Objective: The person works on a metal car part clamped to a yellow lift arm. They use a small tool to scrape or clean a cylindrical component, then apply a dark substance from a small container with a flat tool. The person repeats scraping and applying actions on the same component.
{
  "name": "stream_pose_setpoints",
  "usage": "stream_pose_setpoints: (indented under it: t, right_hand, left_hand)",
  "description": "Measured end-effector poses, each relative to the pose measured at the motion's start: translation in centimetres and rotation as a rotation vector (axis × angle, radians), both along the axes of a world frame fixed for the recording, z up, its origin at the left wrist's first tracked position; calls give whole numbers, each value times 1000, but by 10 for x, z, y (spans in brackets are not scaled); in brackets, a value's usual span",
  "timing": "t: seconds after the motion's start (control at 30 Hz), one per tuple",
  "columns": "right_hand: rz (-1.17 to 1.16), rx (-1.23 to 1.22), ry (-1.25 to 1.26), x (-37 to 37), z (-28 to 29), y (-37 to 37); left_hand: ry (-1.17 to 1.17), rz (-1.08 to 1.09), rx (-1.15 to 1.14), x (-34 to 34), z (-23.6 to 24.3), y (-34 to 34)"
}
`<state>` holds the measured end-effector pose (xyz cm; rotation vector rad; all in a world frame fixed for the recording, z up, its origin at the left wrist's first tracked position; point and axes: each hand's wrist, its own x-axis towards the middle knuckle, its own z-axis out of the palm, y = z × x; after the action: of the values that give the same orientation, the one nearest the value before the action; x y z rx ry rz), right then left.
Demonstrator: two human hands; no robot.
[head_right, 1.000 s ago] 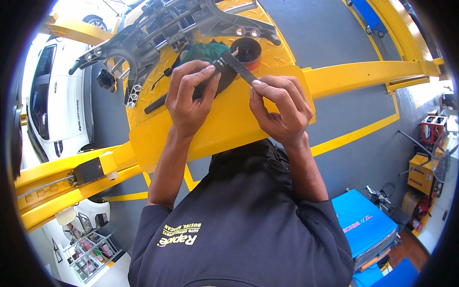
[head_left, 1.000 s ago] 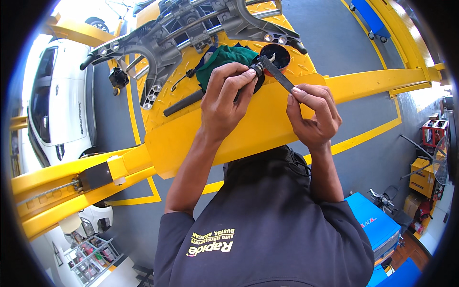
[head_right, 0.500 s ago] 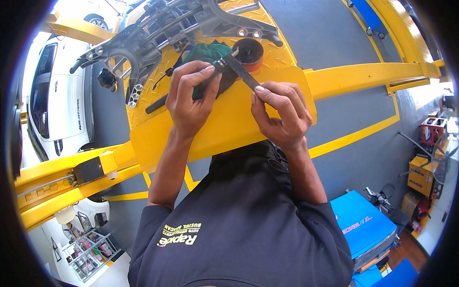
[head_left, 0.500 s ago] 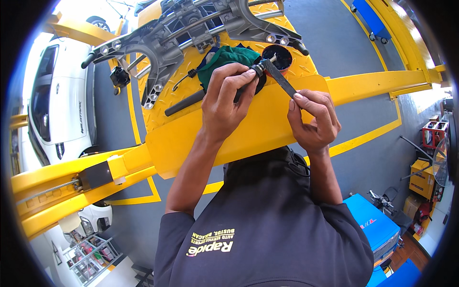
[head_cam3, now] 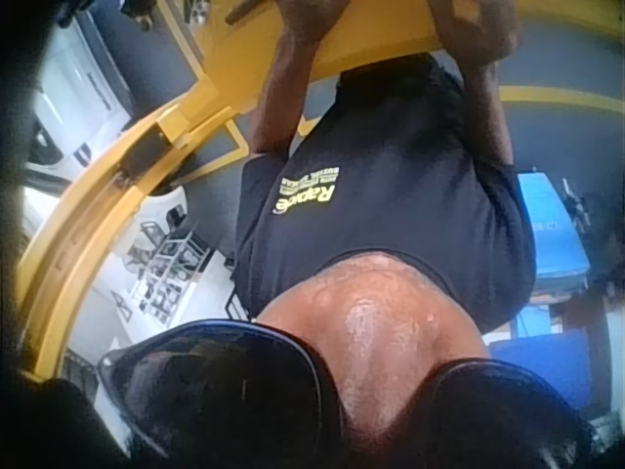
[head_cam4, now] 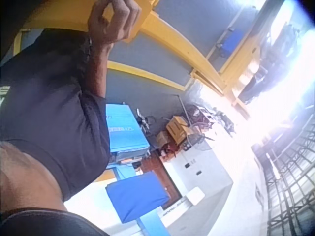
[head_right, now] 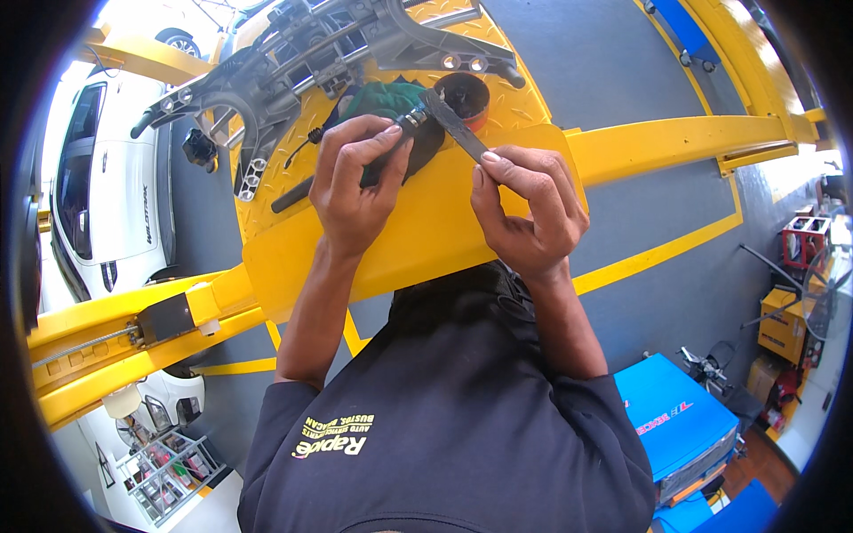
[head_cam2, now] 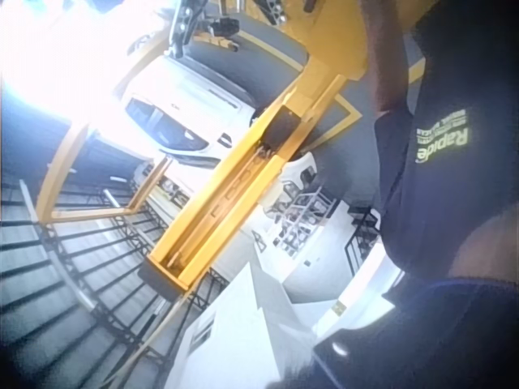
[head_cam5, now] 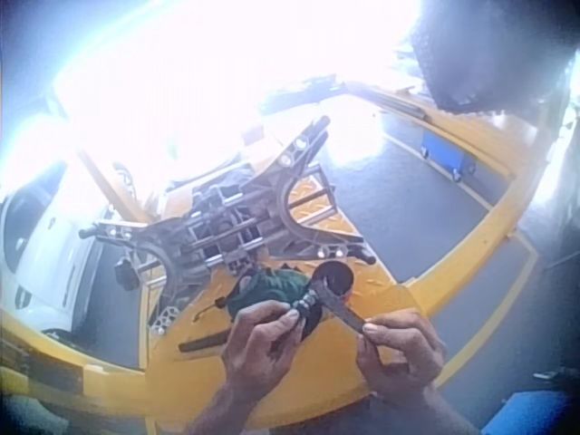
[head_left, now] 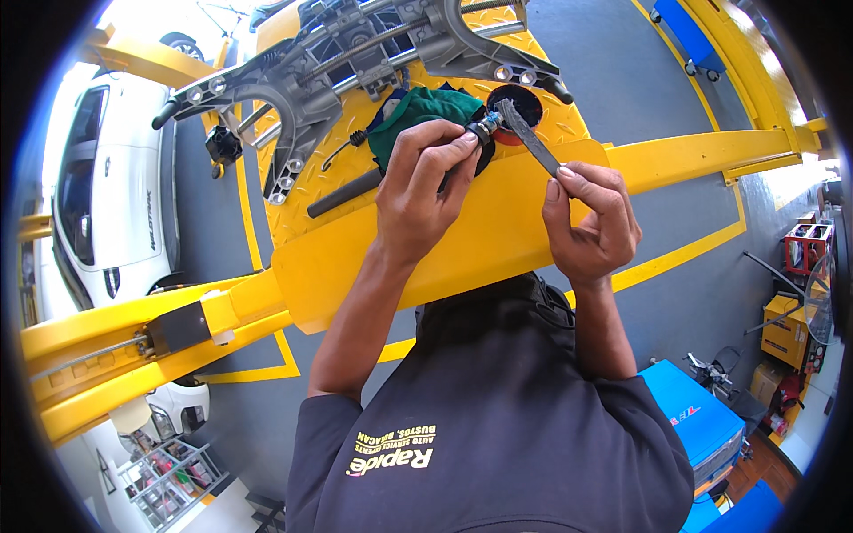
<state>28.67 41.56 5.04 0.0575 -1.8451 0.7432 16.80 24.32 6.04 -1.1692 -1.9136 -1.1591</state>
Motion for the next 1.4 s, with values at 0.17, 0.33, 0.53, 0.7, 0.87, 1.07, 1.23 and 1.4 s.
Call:
stream_pose_setpoints:
  t: [0.17,0.33,0.53,0.7,0.87,1.07,1.23,1.4]
  right_hand:
    - [35,58,-64,-3,19,4]
    - [64,126,-91,-5,32,8]
    - [53,153,-97,-1,28,7]
    - [46,158,-98,10,25,5]
    - [34,131,-65,13,26,6]
    - [39,135,-45,4,24,4]
    - [29,136,-56,11,22,2]
    - [44,131,-44,3,24,1]
  left_hand:
    - [7,-31,-17,1,-3,-1]
    - [44,-27,-39,1,-3,-2]
    - [26,-29,-9,0,-3,-2]
    - [13,-3,24,-1,-2,-2]
    - [8,16,39,-2,-2,-2]
    - [1,33,29,1,2,-3]
    - [-8,47,47,0,0,-5]
    - [-35,47,47,2,0,-6]
